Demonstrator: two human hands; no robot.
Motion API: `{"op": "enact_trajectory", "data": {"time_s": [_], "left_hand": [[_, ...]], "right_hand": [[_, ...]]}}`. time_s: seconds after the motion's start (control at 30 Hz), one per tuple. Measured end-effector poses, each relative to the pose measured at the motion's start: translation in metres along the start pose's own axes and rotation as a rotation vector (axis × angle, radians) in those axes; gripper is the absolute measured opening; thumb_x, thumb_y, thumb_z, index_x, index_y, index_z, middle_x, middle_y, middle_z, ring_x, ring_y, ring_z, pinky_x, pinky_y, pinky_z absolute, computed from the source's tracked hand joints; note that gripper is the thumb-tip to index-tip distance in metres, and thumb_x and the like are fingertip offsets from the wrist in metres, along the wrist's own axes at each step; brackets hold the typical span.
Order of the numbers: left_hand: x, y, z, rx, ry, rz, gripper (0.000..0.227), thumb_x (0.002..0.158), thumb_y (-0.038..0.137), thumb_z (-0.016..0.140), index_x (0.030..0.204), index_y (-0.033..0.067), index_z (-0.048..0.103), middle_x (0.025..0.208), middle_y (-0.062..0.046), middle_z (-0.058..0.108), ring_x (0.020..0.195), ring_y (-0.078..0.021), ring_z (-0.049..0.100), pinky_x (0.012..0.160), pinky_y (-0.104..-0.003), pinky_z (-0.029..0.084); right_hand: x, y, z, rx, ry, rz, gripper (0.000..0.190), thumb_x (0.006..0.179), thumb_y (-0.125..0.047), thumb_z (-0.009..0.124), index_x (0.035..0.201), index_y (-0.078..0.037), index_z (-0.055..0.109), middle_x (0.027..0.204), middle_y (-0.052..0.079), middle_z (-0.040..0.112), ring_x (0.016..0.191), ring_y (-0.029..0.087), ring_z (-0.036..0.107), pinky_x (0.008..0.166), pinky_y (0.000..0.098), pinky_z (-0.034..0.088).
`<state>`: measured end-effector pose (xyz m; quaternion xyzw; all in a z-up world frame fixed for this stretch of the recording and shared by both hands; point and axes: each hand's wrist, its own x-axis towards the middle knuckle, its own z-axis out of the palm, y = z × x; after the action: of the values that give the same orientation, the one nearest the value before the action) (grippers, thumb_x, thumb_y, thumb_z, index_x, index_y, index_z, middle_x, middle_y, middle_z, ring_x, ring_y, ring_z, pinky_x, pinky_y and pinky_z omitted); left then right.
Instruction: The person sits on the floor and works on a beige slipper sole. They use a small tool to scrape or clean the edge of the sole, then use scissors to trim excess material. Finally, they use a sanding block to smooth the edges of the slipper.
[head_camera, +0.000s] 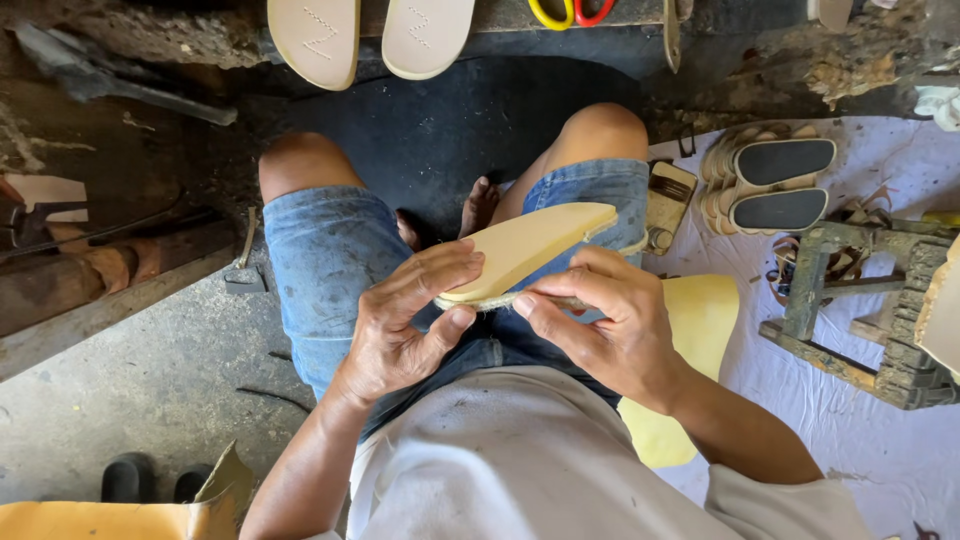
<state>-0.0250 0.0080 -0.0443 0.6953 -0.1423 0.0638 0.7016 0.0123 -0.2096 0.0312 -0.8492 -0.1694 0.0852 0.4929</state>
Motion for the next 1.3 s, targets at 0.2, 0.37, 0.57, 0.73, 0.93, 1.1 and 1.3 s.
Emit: {"op": "enact_trajectory", "data": {"time_s": [0.2, 0.37, 0.57, 0.73, 0.93, 1.1, 1.3], "left_hand": [[-0.002, -0.001, 0.003, 0.005, 0.042, -0.016, 0.035, 0.098, 0.028, 0.065, 0.116, -0.0012, 0.073, 0.114, -0.021, 0.074, 0.12, -0.0475, 0.067, 0.1, -0.057, 0.054], [-0.001, -0.001, 0.004, -0.001, 0.071, 0.002, 0.031, 0.099, 0.025, 0.065, 0.112, -0.0014, 0.073, 0.111, -0.021, 0.074, 0.118, -0.0485, 0.068, 0.098, -0.058, 0.055], [-0.004, -0.003, 0.008, 0.027, 0.107, 0.002, 0.031, 0.099, 0.026, 0.064, 0.11, -0.0014, 0.073, 0.11, -0.021, 0.074, 0.118, -0.0475, 0.068, 0.098, -0.056, 0.055], [-0.005, -0.005, 0.011, 0.053, 0.149, 0.034, 0.029, 0.096, 0.025, 0.067, 0.105, -0.0017, 0.074, 0.104, -0.02, 0.075, 0.112, -0.0474, 0.071, 0.094, -0.054, 0.057], [-0.006, -0.006, 0.018, 0.092, 0.225, 0.033, 0.025, 0.093, 0.021, 0.071, 0.1, -0.0023, 0.074, 0.098, -0.02, 0.075, 0.105, -0.0459, 0.074, 0.089, -0.051, 0.059], [-0.001, -0.003, 0.02, 0.142, 0.241, 0.034, 0.026, 0.097, 0.021, 0.064, 0.101, -0.0029, 0.071, 0.099, -0.02, 0.074, 0.105, -0.0471, 0.074, 0.087, -0.05, 0.06], [-0.002, -0.003, 0.022, 0.174, 0.242, 0.041, 0.021, 0.092, 0.019, 0.072, 0.097, -0.002, 0.07, 0.097, -0.019, 0.073, 0.103, -0.0463, 0.074, 0.086, -0.051, 0.06]], "right_hand": [[0.002, 0.004, 0.006, 0.029, 0.018, 0.022, 0.003, 0.087, -0.011, 0.081, 0.088, -0.012, 0.081, 0.065, 0.004, 0.054, 0.057, 0.013, 0.057, 0.06, 0.0258, 0.048], [0.003, 0.006, 0.011, 0.069, 0.019, 0.044, 0.004, 0.086, -0.008, 0.08, 0.087, -0.011, 0.08, 0.066, 0.005, 0.053, 0.058, 0.012, 0.056, 0.057, 0.025, 0.046], [0.003, 0.01, 0.017, 0.103, 0.052, 0.04, 0.003, 0.085, -0.008, 0.08, 0.087, -0.009, 0.08, 0.066, 0.005, 0.052, 0.059, 0.013, 0.055, 0.058, 0.0256, 0.044], [0.004, 0.008, 0.019, 0.104, 0.048, 0.036, 0.002, 0.085, -0.007, 0.08, 0.085, -0.007, 0.078, 0.065, 0.007, 0.052, 0.058, 0.016, 0.055, 0.057, 0.0269, 0.045], [0.005, 0.009, 0.027, 0.128, 0.059, 0.033, 0.002, 0.084, -0.004, 0.08, 0.085, -0.005, 0.078, 0.065, 0.008, 0.05, 0.057, 0.015, 0.052, 0.057, 0.0279, 0.045], [0.009, 0.007, 0.029, 0.11, 0.1, 0.01, 0.004, 0.085, -0.004, 0.079, 0.085, -0.003, 0.076, 0.066, 0.009, 0.051, 0.058, 0.018, 0.055, 0.058, 0.0296, 0.045], [0.007, 0.005, 0.031, 0.113, 0.11, 0.002, 0.004, 0.086, -0.005, 0.079, 0.085, -0.004, 0.076, 0.066, 0.009, 0.049, 0.059, 0.019, 0.054, 0.062, 0.0312, 0.046]]}}
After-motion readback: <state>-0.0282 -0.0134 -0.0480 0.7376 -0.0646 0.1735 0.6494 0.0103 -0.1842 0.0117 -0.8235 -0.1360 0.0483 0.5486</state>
